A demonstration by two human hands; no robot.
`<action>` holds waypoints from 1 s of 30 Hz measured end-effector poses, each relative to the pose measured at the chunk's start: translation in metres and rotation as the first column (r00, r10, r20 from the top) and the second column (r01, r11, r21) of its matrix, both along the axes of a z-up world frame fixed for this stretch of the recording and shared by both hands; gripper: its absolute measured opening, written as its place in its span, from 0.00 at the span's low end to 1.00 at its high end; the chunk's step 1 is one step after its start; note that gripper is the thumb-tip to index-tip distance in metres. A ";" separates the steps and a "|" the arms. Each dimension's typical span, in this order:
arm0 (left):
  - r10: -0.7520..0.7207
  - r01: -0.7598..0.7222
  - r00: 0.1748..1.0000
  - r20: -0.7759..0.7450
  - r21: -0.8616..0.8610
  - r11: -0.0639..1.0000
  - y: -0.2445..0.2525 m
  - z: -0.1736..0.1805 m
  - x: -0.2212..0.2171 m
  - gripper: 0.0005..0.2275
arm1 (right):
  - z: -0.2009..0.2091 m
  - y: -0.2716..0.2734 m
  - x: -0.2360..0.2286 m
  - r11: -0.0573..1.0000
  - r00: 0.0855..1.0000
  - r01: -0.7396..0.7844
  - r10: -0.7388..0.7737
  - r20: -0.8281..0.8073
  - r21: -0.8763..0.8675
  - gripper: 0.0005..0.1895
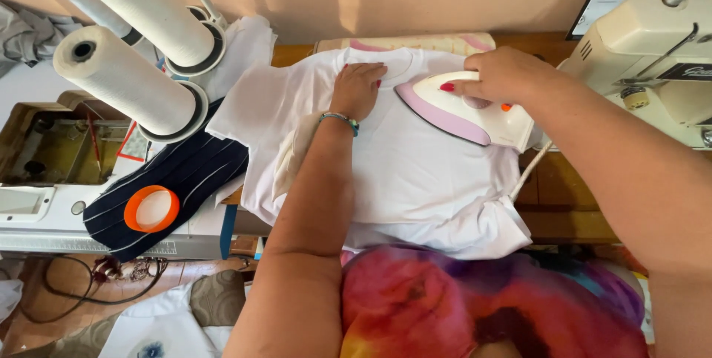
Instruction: The person irons a white t-shirt on a small ironing board. They place a circular transfer sticker on the shirt, cover it with a thin cloth, and iron over the area to apply the design. The person briefly interacts with a smartphone before continuing to iron the shirt.
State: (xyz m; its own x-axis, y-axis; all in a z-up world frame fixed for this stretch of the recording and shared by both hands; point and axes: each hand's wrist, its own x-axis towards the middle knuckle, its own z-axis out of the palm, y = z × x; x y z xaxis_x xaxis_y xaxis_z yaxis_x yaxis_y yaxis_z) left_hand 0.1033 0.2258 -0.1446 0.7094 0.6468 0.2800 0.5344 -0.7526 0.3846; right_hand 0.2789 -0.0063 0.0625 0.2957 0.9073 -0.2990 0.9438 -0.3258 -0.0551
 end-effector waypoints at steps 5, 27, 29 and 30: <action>0.110 0.026 0.933 0.344 -0.368 0.930 -0.001 0.028 -0.015 0.17 | 0.010 0.023 -0.007 0.996 0.995 -0.087 0.086 0.048 0.027 0.33; 0.107 0.024 0.941 0.321 -0.379 0.925 -0.005 0.029 -0.014 0.23 | -0.009 -0.049 -0.016 0.967 0.971 -0.227 0.216 -0.102 -0.117 0.24; 0.112 0.026 0.938 0.330 -0.387 0.922 -0.010 0.036 -0.015 0.23 | 0.000 -0.060 -0.027 0.963 0.970 -0.241 0.234 -0.069 -0.120 0.23; 0.116 0.027 0.936 0.332 -0.397 0.918 -0.012 0.039 -0.016 0.23 | 0.005 -0.065 -0.032 0.959 0.967 -0.255 0.251 -0.043 -0.123 0.21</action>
